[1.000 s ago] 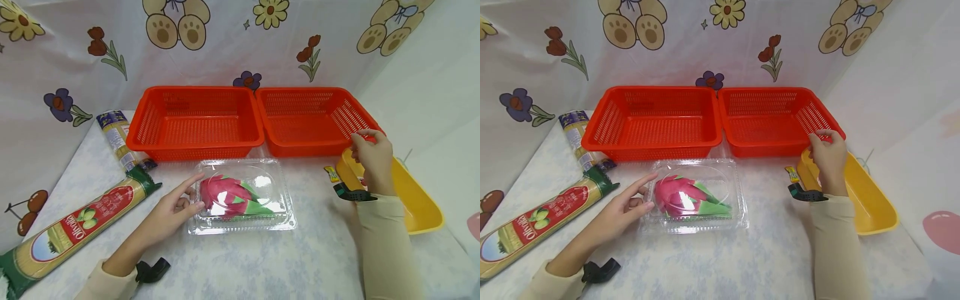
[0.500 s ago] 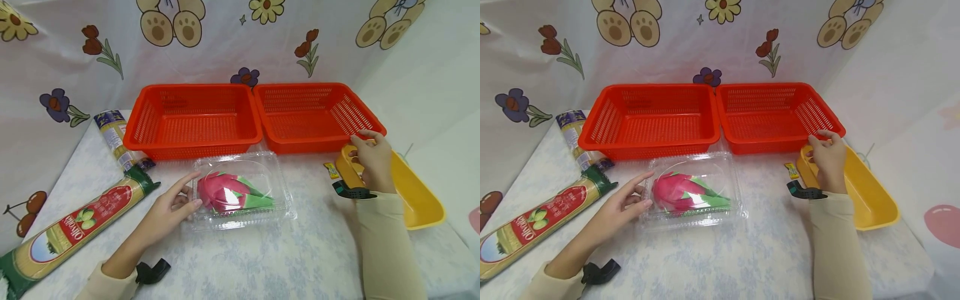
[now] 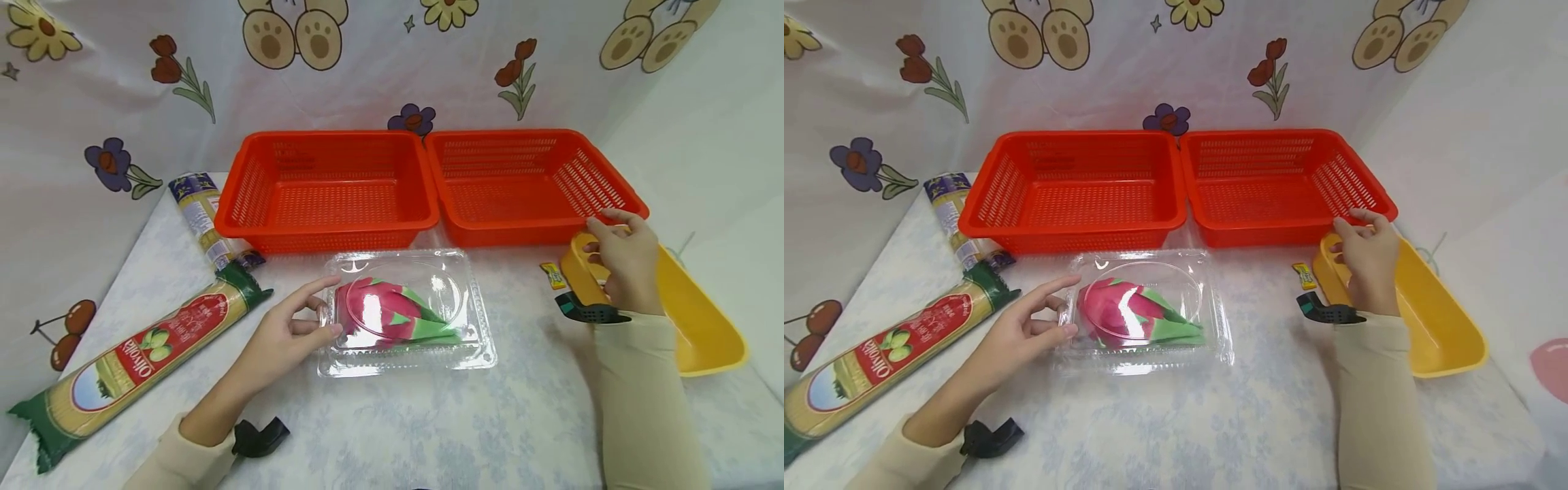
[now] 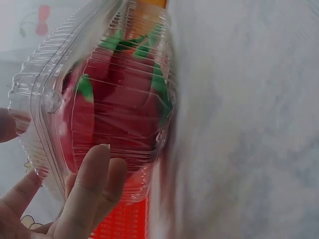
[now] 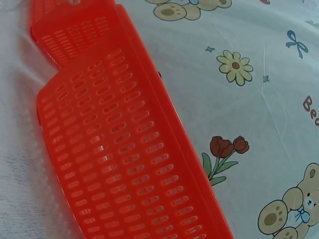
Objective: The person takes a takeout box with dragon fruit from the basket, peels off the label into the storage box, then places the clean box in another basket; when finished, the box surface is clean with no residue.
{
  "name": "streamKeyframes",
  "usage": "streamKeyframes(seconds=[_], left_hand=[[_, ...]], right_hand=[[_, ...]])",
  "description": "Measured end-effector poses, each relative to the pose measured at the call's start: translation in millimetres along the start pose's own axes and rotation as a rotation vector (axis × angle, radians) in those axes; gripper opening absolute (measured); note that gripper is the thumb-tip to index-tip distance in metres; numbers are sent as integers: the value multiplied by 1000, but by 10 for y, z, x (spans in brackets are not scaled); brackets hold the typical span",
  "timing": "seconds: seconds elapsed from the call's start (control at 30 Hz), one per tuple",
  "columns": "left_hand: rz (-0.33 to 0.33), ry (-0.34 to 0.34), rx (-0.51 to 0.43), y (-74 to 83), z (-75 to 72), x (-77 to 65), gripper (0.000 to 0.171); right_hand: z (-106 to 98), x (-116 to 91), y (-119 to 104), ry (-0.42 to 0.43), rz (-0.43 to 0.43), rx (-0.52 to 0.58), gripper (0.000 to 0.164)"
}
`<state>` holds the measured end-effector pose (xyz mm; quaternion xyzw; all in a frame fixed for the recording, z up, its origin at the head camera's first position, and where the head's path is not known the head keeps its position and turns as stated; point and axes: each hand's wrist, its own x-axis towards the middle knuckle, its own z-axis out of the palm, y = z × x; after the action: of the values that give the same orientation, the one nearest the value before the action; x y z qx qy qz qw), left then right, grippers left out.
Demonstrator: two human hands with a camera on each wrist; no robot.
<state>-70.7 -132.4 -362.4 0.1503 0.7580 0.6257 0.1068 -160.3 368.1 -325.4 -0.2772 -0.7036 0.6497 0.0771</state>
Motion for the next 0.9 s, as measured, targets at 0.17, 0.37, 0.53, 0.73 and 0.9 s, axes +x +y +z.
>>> streamKeyframes(seconds=[0.17, 0.37, 0.53, 0.73, 0.9], left_hand=[[9, -38, -34, 131, 36, -14, 65], [56, -28, -38, 365, 3, 37, 63], [113, -15, -9, 601, -22, 179, 62], [118, -16, -19, 789, -43, 383, 63], [110, 3, -6, 867, -60, 602, 61]], right_hand=[[-26, -8, -7, -13, 15, -15, 73], [-34, -40, -6, -71, 33, -60, 83], [-47, -62, -8, -88, 18, -107, 83], [-29, -56, 3, -83, 9, -85, 88], [-29, -32, 23, -63, -2, -18, 73]])
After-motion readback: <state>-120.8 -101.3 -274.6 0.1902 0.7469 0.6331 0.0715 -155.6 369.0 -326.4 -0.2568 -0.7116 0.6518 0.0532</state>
